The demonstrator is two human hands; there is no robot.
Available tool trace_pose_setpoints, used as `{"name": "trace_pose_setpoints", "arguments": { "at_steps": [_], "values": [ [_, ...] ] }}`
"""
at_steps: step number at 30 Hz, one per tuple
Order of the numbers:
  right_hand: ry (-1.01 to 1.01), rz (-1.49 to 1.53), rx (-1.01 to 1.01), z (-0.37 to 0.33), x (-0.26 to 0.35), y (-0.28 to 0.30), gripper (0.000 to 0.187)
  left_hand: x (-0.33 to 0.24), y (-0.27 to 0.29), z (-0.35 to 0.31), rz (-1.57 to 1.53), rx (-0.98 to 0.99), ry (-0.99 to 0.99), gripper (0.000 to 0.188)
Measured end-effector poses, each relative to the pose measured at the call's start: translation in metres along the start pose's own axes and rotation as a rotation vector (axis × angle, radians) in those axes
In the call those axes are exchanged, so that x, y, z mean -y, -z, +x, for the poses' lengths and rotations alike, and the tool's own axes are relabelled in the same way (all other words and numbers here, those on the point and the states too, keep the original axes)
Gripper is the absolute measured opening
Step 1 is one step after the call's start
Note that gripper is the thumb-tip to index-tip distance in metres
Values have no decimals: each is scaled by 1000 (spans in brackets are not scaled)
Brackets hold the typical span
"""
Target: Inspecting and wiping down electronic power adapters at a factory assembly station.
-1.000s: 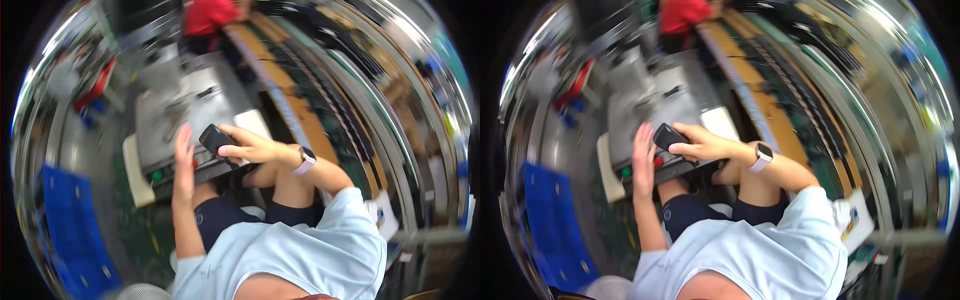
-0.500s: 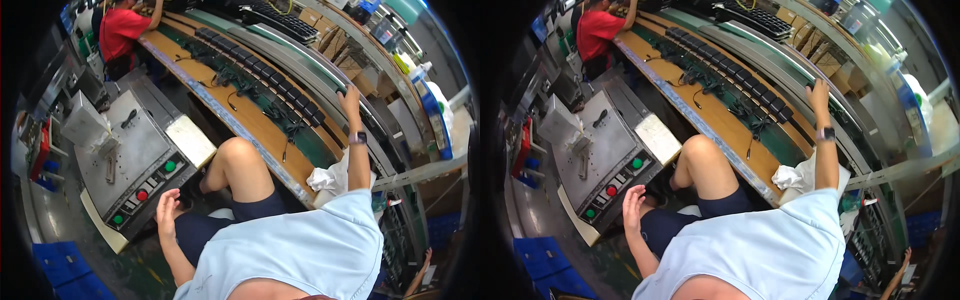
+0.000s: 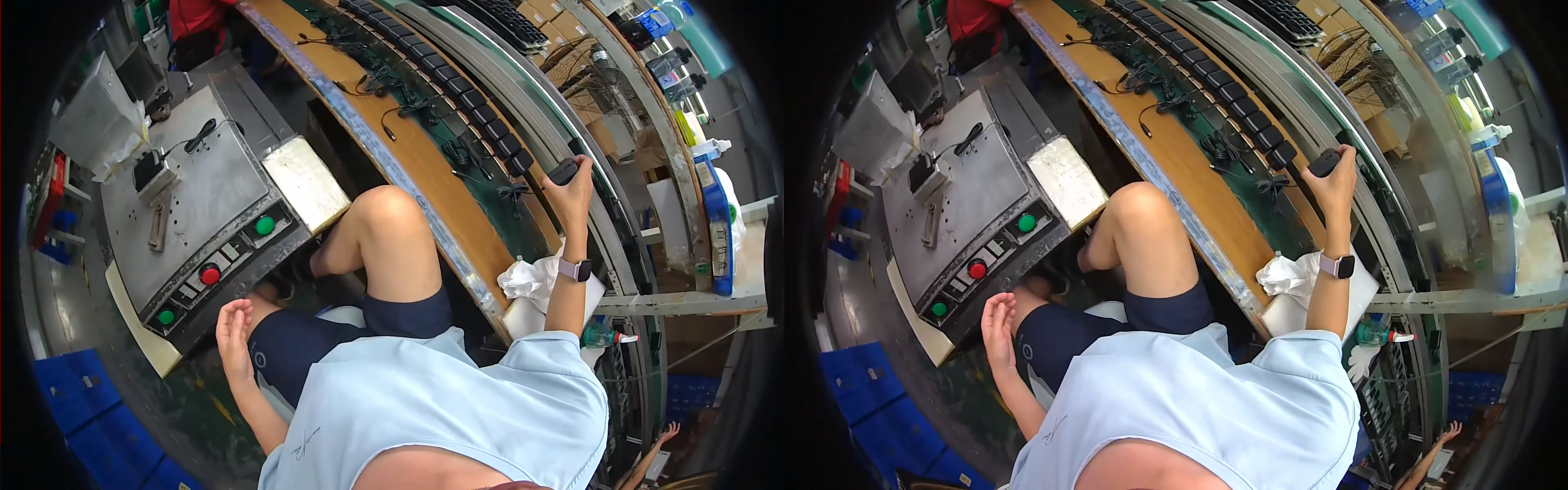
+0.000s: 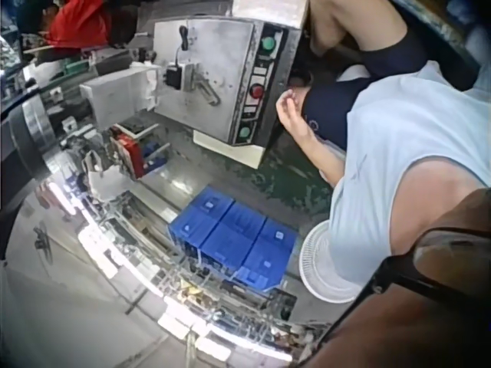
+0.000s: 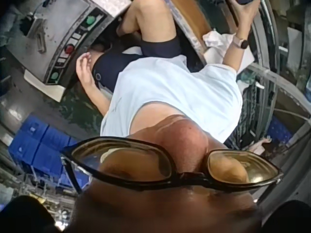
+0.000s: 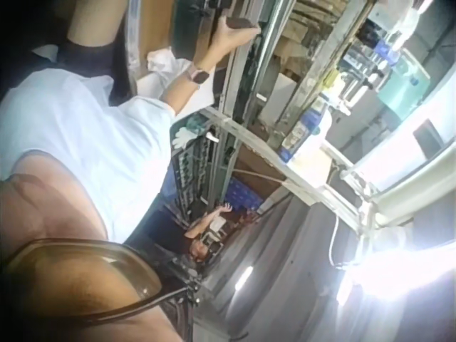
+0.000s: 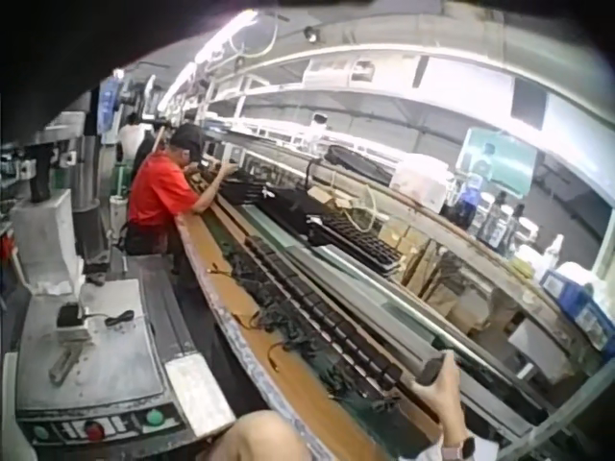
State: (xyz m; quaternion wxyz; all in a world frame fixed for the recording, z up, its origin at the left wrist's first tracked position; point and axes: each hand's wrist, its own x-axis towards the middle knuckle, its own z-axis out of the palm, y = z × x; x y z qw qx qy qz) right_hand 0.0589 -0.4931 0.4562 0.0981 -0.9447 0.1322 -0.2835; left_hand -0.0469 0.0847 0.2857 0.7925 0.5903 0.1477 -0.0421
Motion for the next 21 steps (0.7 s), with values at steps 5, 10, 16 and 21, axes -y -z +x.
{"name": "trace_pose_setpoints", "arguments": {
  "at_steps": [5,10,16,21],
  "values": [
    [253,83,-71,-9,24,-32,57,1,-9,1,6,17,-5,21],
    [74,479,109,-15,21,-69,57,-4,-29,10,68,94,-30,20],
    [-78,1020,89,2,71,-45,58,-5,-29,-2,96,72,-13,20],
    [191,1309,70,28,114,40,61,-13,-27,0,118,67,-43,19]
  ]
}}
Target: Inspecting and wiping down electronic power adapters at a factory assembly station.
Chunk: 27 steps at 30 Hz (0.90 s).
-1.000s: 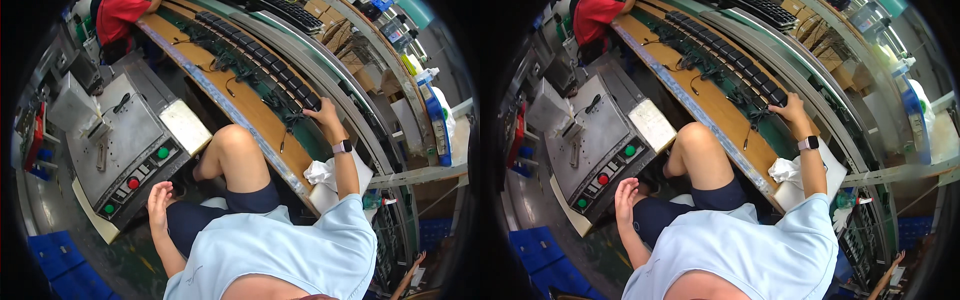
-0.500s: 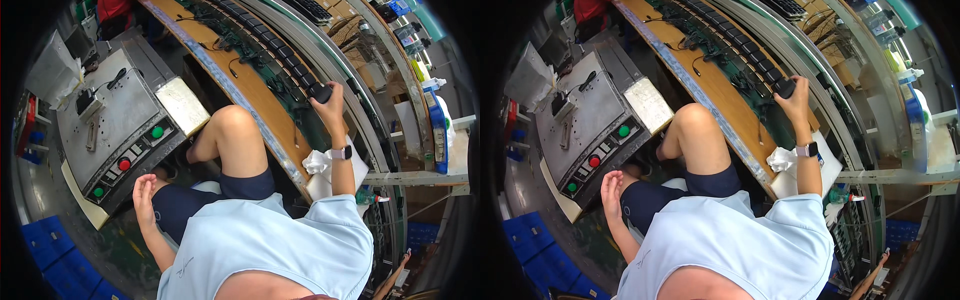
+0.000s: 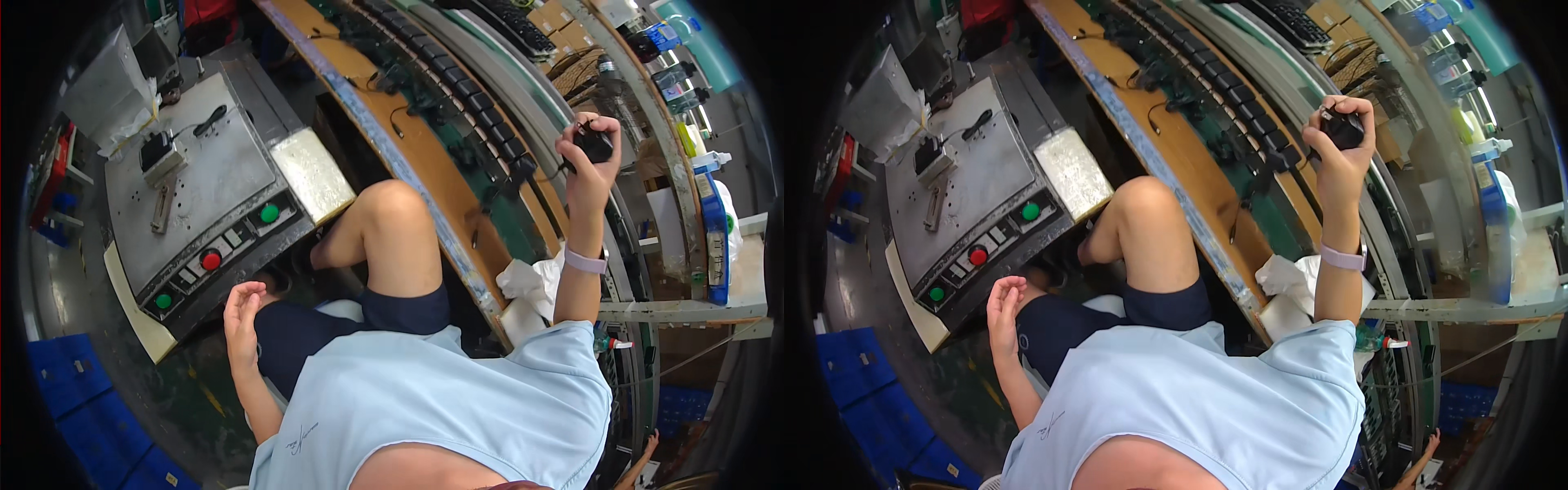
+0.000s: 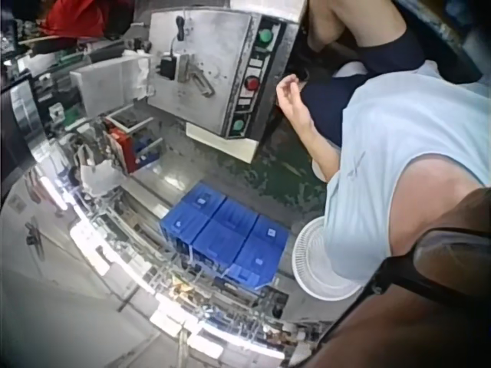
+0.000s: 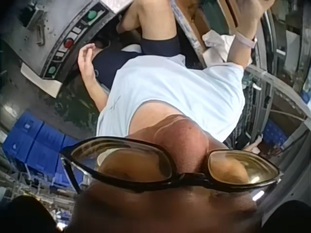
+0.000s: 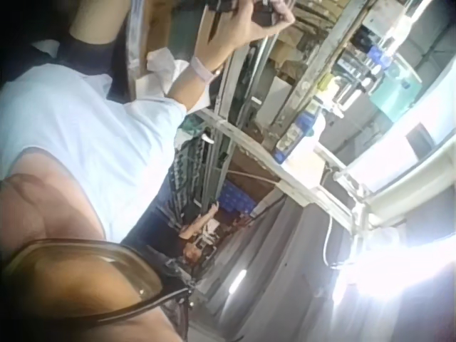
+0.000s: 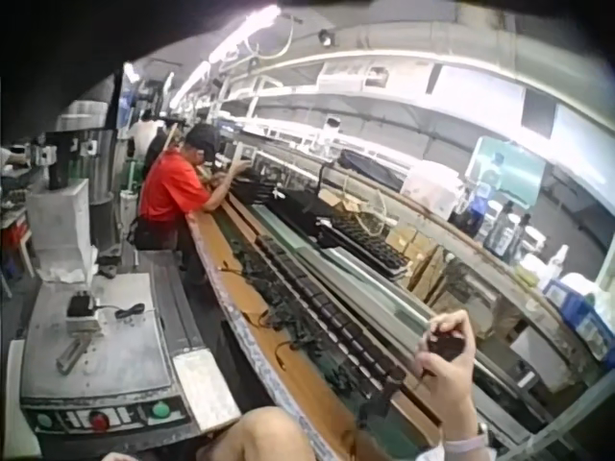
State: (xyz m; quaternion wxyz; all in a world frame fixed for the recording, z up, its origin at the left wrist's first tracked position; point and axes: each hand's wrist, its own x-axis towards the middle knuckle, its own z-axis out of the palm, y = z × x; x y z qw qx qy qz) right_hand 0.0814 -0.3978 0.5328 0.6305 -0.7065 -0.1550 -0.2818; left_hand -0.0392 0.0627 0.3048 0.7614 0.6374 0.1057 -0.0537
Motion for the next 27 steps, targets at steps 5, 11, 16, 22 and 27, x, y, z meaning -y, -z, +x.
{"name": "trace_pose_setpoints", "arguments": {
  "at_steps": [5,11,16,22,27],
  "values": [
    [195,203,408,10,41,-55,59,-29,-15,13,12,65,-129,18],
    [-27,181,554,-8,17,-127,55,-65,-34,33,-47,119,-362,20],
    [-106,311,652,-39,6,-192,52,-152,-89,25,-21,188,-803,31],
    [-16,447,761,-46,-2,-232,52,-161,-90,17,234,-40,-1087,33],
    [8,479,877,-41,-10,-259,48,-157,-77,16,236,-165,-1081,31]
  ]
}}
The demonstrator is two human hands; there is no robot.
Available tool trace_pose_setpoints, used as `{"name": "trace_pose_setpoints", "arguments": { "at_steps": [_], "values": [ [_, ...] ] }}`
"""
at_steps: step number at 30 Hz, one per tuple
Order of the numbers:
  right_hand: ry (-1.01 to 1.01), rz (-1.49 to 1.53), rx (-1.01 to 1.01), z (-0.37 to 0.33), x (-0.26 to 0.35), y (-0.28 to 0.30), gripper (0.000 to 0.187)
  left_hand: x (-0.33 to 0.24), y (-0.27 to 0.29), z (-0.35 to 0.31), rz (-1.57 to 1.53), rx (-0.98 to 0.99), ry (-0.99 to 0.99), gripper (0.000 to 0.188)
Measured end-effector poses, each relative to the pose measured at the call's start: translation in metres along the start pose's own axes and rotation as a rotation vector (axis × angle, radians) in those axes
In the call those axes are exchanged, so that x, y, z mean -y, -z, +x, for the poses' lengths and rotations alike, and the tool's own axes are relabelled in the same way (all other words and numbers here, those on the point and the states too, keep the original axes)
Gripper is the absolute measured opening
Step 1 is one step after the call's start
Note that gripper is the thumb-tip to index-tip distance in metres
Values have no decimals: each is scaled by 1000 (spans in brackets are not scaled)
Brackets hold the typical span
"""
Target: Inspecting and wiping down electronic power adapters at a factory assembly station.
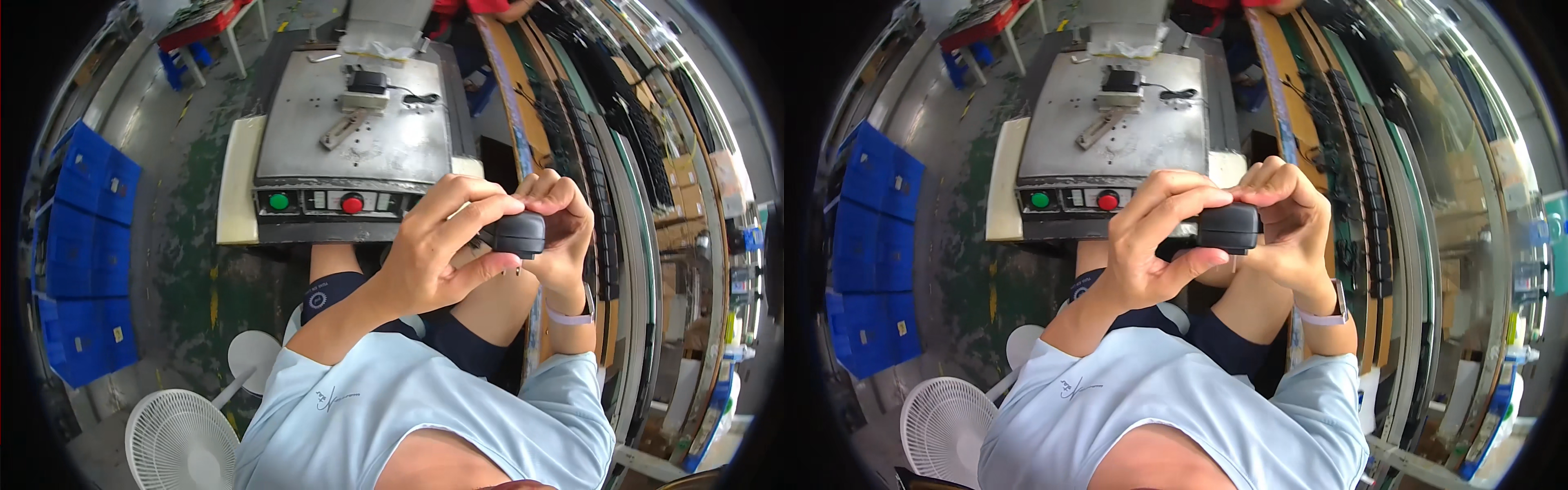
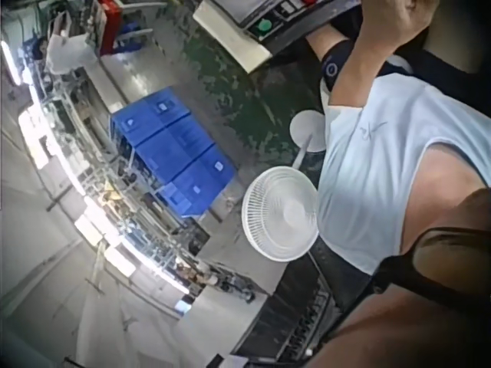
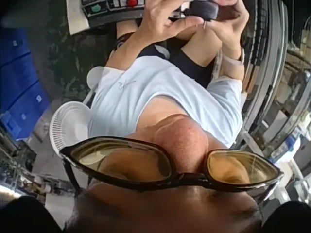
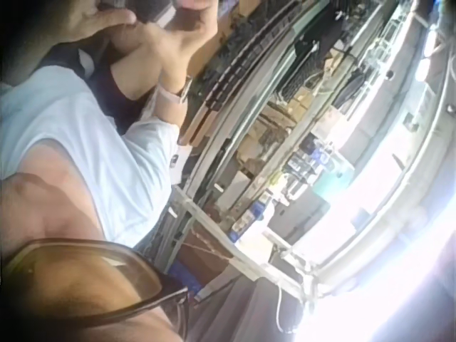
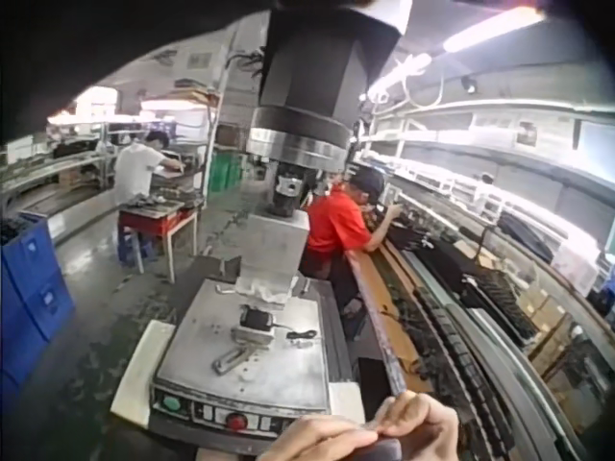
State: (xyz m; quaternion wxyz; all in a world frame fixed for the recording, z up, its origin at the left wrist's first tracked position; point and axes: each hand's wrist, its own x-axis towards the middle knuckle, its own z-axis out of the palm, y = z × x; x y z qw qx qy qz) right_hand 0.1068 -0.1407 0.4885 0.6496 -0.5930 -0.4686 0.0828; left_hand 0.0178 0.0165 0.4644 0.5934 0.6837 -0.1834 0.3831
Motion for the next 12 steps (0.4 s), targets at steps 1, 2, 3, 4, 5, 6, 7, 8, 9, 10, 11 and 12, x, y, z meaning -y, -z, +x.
{"name": "trace_pose_setpoints", "arguments": {
  "at_steps": [1,2,3,4,5,6,7,8,9,10,11,12],
  "values": [
    [-31,51,-6,6,-8,-4,44,5,3,3,-4,6,54,30],
    [-63,101,-12,11,-16,-7,40,11,6,6,-8,11,107,29],
    [-96,149,-17,17,-25,-10,37,19,11,8,-14,16,159,29],
    [-90,142,-9,14,-30,-8,37,42,15,11,17,18,149,28],
    [-263,239,-34,5,-38,-1,36,72,22,14,57,18,137,28],
    [-434,339,-52,-3,-47,6,35,95,38,18,-33,-60,326,28],
    [-607,433,-72,-9,-53,16,34,128,61,19,42,-136,438,31],
    [-784,521,-90,-6,-60,27,34,163,86,22,114,-217,551,35],
    [-778,515,-78,1,-61,40,34,185,107,32,342,-207,511,42],
    [-713,507,-120,4,-59,53,41,206,121,41,563,-190,475,49],
    [-650,505,-161,8,-55,62,48,230,132,46,526,-148,354,63],
    [-588,507,-191,17,-48,71,56,258,143,48,495,-112,235,77]
  ]
}}
